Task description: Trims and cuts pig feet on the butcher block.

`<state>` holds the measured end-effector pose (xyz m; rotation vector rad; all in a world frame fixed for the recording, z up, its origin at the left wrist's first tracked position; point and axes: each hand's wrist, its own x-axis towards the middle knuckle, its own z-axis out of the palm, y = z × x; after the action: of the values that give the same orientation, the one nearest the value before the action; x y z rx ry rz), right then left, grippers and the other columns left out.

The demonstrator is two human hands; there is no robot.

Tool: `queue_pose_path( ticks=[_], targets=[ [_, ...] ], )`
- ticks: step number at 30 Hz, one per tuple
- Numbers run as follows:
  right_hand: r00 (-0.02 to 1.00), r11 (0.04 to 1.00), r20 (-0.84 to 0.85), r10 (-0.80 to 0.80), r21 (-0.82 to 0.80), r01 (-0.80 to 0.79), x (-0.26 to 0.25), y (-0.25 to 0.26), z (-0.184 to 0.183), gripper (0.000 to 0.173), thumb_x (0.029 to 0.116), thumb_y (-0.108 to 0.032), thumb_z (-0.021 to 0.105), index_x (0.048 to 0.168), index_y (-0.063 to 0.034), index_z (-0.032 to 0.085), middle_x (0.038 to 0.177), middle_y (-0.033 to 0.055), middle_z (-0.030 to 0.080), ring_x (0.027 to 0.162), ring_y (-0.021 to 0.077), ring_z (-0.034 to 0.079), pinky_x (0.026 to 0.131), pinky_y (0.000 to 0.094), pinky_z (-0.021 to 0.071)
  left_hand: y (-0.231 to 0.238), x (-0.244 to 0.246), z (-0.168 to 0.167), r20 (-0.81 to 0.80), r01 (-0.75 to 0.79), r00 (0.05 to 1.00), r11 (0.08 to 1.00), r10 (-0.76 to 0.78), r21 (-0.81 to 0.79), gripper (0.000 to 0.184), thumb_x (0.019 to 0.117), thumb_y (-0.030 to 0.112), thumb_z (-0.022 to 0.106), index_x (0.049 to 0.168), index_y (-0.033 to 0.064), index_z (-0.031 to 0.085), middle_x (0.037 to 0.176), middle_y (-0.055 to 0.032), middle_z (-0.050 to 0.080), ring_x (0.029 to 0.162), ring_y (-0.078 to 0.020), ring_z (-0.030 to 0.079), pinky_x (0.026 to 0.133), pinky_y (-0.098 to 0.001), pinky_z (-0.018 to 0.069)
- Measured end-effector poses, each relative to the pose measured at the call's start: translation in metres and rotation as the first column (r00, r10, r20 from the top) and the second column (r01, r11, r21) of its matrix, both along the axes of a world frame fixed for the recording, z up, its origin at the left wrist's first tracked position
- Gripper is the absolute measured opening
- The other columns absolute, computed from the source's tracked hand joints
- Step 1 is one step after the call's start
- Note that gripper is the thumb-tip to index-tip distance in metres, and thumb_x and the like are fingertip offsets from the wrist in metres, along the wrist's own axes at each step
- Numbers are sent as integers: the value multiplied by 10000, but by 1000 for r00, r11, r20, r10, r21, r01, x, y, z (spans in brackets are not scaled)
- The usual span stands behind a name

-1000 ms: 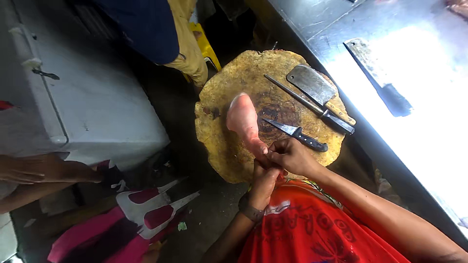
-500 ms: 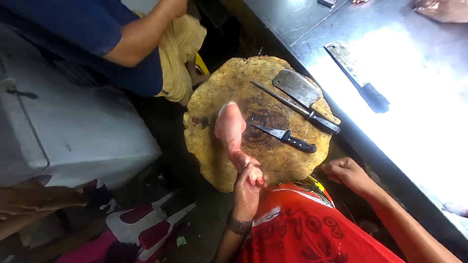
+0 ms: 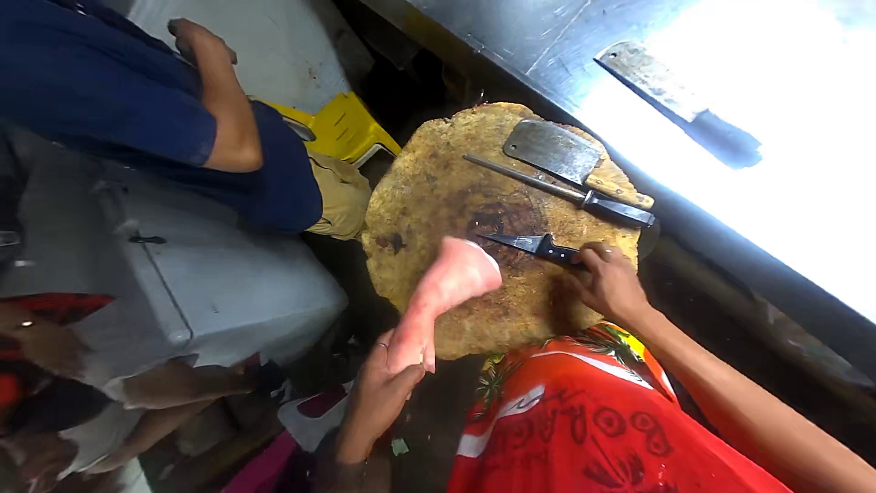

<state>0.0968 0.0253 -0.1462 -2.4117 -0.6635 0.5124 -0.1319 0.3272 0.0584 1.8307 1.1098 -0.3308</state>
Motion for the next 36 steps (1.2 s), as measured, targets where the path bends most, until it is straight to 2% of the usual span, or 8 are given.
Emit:
queue_pose_path(
  ticks=[5, 15, 19, 21, 25, 32, 34, 36],
  targets=[
    [985, 993, 130, 114, -46, -108, 4, 39, -27, 192, 899, -179, 711, 1041, -51, 690, 1201, 210, 657, 1148, 434, 620, 879, 620, 525, -4, 11, 12, -111, 262, 964, 927, -240, 268, 656, 797, 280, 778, 1406, 129, 587, 1197, -33, 714, 1073, -116, 687, 952, -383, 575],
    [992, 983, -117, -53, -179, 32, 19, 36, -5, 524, 817, -297, 752, 1238, -32, 585, 1095, 273, 656, 1044, 485, 651, 817, 678, 513, -28, 10, -3, 354, -138, 935, 892, -27, 430, 632, 773, 346, 838, 1298, 45, 658, 1120, -31, 741, 1007, -58, 702, 892, -260, 593],
    [947, 978, -307, -98, 147, 149, -5, 26, 24, 556, 780, -212, 682, 1275, -27, 509, 1002, 177, 651, 862, 323, 660, 710, 548, 537, -48, 18, -16, 519, -280, 853, 891, 61, 356, 632, 731, 269, 875, 1261, 3, 655, 1119, -57, 736, 1006, -68, 703, 887, -251, 598],
    [916, 934, -401, -28, 317, 167, -21, 28, 44, 552, 841, -202, 604, 1365, -82, 482, 981, 87, 651, 754, 183, 644, 629, 398, 547, -54, 26, -21, 562, -311, 824, 888, 73, 340, 626, 735, 250, 872, 1261, -3, 646, 1113, -61, 733, 1000, -74, 703, 882, -254, 601],
    [870, 905, -475, 134, 417, 88, -31, 47, 81, 460, 1054, -414, 532, 1450, -182, 500, 864, 32, 666, 614, 132, 641, 562, 327, 579, -49, 48, -21, 570, -253, 821, 888, -12, 383, 574, 755, 265, 849, 1240, 31, 652, 1051, -31, 728, 916, -61, 697, 802, -252, 603],
    [949, 977, -234, 211, 27, -211, -25, 68, 82, 518, 1040, -392, 510, 1543, -282, 462, 1018, 146, 701, 875, 337, 695, 776, 569, 559, -40, 70, -26, 566, -140, 801, 858, -195, 495, 574, 718, 323, 855, 1231, 115, 703, 1295, -48, 584, 1135, -125, 600, 901, -291, 570],
    [947, 977, -241, 211, 19, -212, -26, 65, 82, 519, 1041, -395, 506, 1548, -296, 457, 1009, 149, 696, 882, 338, 692, 771, 558, 557, -44, 69, -35, 626, -134, 762, 903, -169, 408, 632, 752, 284, 847, 1308, 70, 637, 1437, -97, 501, 1259, -181, 553, 981, -327, 558],
    [945, 977, -249, 212, 36, -210, -27, 61, 81, 519, 1041, -395, 508, 1549, -303, 462, 1026, 142, 704, 900, 325, 697, 789, 552, 561, -55, 70, -48, 678, -191, 735, 956, -11, 223, 751, 777, 195, 836, 1418, 10, 492, 1353, -115, 597, 1197, -175, 622, 979, -333, 572]
  ],
)
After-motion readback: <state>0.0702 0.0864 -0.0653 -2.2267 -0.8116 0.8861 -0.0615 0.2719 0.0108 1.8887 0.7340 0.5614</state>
